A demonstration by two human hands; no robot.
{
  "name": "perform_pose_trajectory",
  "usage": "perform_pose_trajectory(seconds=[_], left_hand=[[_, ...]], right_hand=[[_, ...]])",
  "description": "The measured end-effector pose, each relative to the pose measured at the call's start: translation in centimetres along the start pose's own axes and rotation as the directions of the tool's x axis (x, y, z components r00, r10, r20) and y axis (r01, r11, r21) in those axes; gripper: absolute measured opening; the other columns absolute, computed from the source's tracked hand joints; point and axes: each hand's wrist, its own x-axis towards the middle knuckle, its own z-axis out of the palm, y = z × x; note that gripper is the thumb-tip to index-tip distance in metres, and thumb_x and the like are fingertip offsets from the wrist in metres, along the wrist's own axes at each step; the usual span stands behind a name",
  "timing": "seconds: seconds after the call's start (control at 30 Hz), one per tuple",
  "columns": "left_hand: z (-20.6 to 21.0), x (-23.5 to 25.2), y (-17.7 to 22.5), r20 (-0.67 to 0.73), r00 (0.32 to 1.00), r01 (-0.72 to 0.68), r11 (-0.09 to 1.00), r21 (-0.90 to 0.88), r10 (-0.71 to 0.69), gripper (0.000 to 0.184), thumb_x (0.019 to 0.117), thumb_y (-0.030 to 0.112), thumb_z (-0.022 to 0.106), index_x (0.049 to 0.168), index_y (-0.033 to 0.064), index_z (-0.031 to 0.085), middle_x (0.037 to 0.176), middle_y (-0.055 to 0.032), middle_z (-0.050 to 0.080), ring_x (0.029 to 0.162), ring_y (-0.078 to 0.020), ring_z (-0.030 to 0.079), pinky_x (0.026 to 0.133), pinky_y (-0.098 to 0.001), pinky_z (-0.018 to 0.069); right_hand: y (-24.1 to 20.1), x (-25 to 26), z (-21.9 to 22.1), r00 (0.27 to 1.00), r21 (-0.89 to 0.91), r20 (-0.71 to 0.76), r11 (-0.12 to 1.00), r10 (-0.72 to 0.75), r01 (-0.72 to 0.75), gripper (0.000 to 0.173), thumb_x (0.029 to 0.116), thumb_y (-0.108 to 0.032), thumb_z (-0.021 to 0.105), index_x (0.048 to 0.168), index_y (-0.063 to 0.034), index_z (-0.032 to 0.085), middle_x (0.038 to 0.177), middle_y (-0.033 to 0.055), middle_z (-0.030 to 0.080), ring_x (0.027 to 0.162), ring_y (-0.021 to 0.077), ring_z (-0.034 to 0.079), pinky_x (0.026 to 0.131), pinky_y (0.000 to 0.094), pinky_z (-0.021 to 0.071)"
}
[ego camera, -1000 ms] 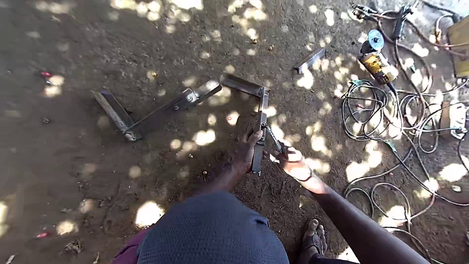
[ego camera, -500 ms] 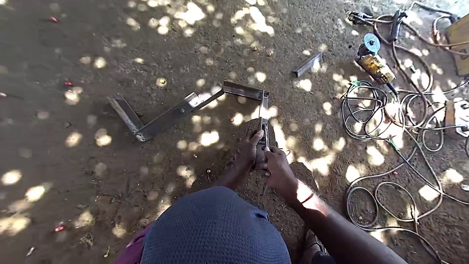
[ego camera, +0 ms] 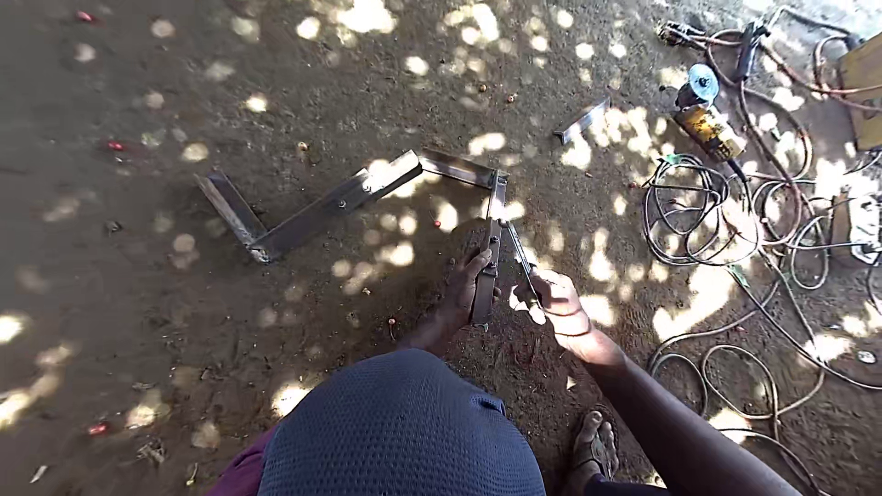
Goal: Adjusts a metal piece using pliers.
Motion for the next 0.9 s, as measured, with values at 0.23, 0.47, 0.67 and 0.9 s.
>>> perform_pose_trajectory(seconds=[0.23, 0.47, 0.67, 0.9], left_hand=[[-1.8, -0.9, 0.3, 0.013, 1.0, 0.025, 0.998, 0.057, -0.026, 0.055, 0.1023, 0.047, 0.057, 0.151, 0.023, 0.048, 0.112, -0.016, 0.067, 0.071, -0.0278, 0.069, 0.058, -0.0419, 0.0609], [-1.7, -1.0, -0.4, -0.012, 1.0, -0.005, 0.999, 0.048, 0.006, 0.051, 0.1021, 0.042, 0.059, 0.146, 0.0166, 0.052, 0.11, -0.0157, 0.067, 0.07, -0.0274, 0.069, 0.059, -0.0433, 0.0614], [-1.8, -0.4, -1.4, -0.005, 0.996, -0.093, 0.994, 0.061, 0.094, 0.051, 0.103, 0.039, 0.058, 0.147, 0.015, 0.053, 0.119, -0.0167, 0.067, 0.075, -0.0297, 0.07, 0.061, -0.0448, 0.0623], [-1.5, -0.3, -1.7, 0.005, 0.998, -0.065, 0.997, 0.043, 0.065, 0.053, 0.1027, 0.042, 0.058, 0.148, 0.0149, 0.051, 0.11, -0.0176, 0.069, 0.079, -0.028, 0.071, 0.066, -0.0434, 0.0629]], right_hand=[[3.9, 6.4, -5.5, 0.966, -0.113, 0.154, 0.975, 0.209, -0.193, 0.019, 0.1069, -0.025, 0.055, 0.109, -0.0093, 0.066, 0.069, -0.0033, 0.056, 0.044, 0.0011, 0.038, 0.037, 0.0175, 0.0308], [0.9, 9.1, -7.3, 0.961, -0.698, 0.208, 0.716, 0.184, 0.015, 0.019, 0.1027, -0.018, 0.055, 0.101, -0.0075, 0.071, 0.073, 0.0073, 0.062, 0.056, 0.0168, 0.054, 0.052, 0.0381, 0.047], [0.5, 0.3, 0.5, 0.944, -0.074, 0.097, 0.948, 0.316, -0.31, 0.032, 0.1102, -0.042, 0.044, 0.107, -0.0126, 0.057, 0.063, -0.0029, 0.042, 0.043, 0.0071, 0.033, 0.039, 0.023, 0.0334], [3.9, 0.3, 4.2, 0.982, -0.108, -0.053, 0.976, 0.182, -0.187, 0.038, 0.1028, -0.049, 0.059, 0.122, -0.0155, 0.059, 0.066, 0.0049, 0.046, 0.043, 0.0152, 0.038, 0.038, 0.0317, 0.037]])
